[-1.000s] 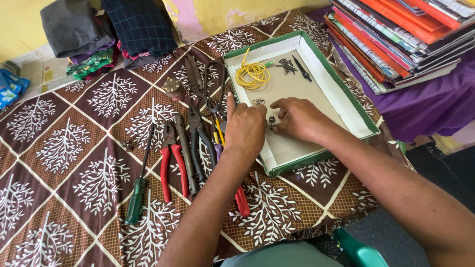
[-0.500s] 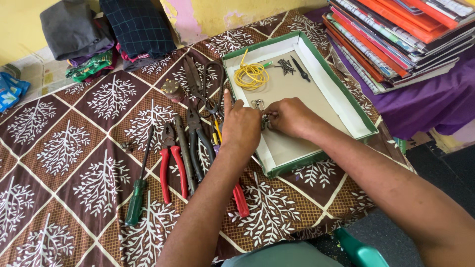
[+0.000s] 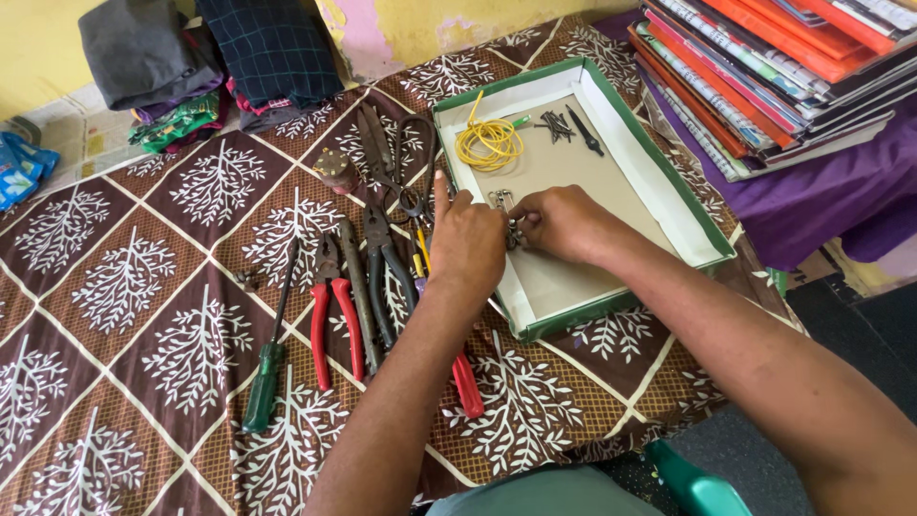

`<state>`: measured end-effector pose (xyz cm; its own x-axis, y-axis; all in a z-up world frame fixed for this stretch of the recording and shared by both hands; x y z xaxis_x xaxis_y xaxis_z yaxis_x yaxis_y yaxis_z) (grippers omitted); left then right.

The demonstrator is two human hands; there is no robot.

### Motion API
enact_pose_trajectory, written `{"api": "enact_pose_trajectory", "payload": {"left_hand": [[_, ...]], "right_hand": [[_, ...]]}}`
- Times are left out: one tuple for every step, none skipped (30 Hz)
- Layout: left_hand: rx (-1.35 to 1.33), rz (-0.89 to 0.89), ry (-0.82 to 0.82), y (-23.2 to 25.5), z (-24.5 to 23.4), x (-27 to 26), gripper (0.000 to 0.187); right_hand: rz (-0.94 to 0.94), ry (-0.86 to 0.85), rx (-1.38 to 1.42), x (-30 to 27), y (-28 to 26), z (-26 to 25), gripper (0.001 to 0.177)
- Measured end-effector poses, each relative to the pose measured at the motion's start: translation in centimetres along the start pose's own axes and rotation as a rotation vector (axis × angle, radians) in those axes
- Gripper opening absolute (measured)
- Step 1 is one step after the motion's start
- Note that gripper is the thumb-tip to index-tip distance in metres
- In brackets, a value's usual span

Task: The person sorts various tools and small hardware items on a patterned tablecloth, picking up pliers, screwdrivers, and metal pieces, then placing them into a shallow box. The person handles each item individually and arranges them inside the box.

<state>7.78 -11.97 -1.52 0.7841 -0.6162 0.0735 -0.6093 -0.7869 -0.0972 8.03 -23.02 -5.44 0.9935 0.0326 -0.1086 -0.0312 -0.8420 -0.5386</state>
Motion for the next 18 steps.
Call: {"api": "enact_pose_trajectory", "payload": {"left_hand": [[-0.006, 0.004, -0.003, 0.03, 0.06, -0.01, 0.018], [-0.012, 0.007, -0.005, 0.04, 0.14, -0.06, 0.018], [-0.018, 0.010, -0.008, 0.08, 0.23, -0.07, 0.018], [-0.014, 0.009, 0.006, 0.10, 0.19, -0.06, 0.018], [-0.009, 0.008, 0.021, 0.14, 0.15, -0.03, 0.018], [-0.005, 0.007, 0.035, 0.18, 0.11, 0.02, 0.018], [0.000, 0.009, 0.042, 0.25, 0.14, 0.12, 0.018], [0.006, 0.008, 0.048, 0.24, 0.17, 0.21, 0.018], [0.011, 0.008, 0.054, 0.21, 0.21, 0.24, 0.018], [0.007, 0.006, 0.053, 0.14, 0.31, 0.24, 0.017], [0.003, 0.004, 0.053, 0.09, 0.40, 0.23, 0.018], [-0.001, 0.004, 0.052, 0.12, 0.51, 0.22, 0.018], [0.000, 0.004, 0.043, 0.13, 0.67, 0.27, 0.018], [0.002, 0.004, 0.035, 0.11, 0.79, 0.37, 0.018], [0.003, 0.004, 0.027, 0.12, 0.90, 0.41, 0.018], [0.004, 0.004, 0.028, 0.14, 0.89, 0.44, 0.018], [0.005, 0.004, 0.029, 0.15, 0.86, 0.46, 0.017], [0.007, 0.003, 0.030, 0.09, 0.79, 0.44, 0.017]], "right_hand": [[-0.007, 0.000, 0.012, -0.07, -0.07, -0.06, 0.030], [-0.015, 0.001, 0.024, -0.15, -0.13, -0.09, 0.030], [-0.022, 0.001, 0.037, -0.19, -0.18, -0.11, 0.032], [-0.044, 0.001, 0.030, -0.20, -0.37, -0.08, 0.034], [-0.066, 0.002, 0.024, -0.18, -0.56, -0.03, 0.037], [-0.087, 0.002, 0.018, -0.17, -0.73, 0.00, 0.040], [-0.079, 0.010, 0.016, -0.17, -0.62, -0.02, 0.038], [-0.072, 0.016, 0.014, -0.13, -0.60, 0.03, 0.036], [-0.066, 0.021, 0.012, -0.12, -0.56, 0.06, 0.034], [-0.070, 0.029, 0.009, -0.17, -0.60, 0.06, 0.034], [-0.075, 0.037, 0.006, -0.23, -0.65, 0.06, 0.034], [-0.078, 0.045, 0.003, -0.38, -0.61, 0.04, 0.034], [-0.077, 0.048, -0.017, -0.43, -0.59, 0.06, 0.034], [-0.077, 0.051, -0.038, -0.47, -0.62, 0.05, 0.034], [-0.076, 0.055, -0.059, -0.55, -0.66, 0.03, 0.034], [-0.080, 0.057, -0.047, -0.59, -0.74, -0.06, 0.034], [-0.083, 0.060, -0.035, -0.66, -0.84, -0.14, 0.034], [-0.088, 0.062, -0.023, -0.68, -1.02, -0.20, 0.035]]}}
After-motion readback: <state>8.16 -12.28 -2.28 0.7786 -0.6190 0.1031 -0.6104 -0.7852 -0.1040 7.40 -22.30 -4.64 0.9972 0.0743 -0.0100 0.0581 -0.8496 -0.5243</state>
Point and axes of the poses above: each hand's wrist, its own x-axis towards the middle knuckle, its own z-axis out of the palm, y = z × x, the point moved 9 cm from there along x, towards the middle knuckle
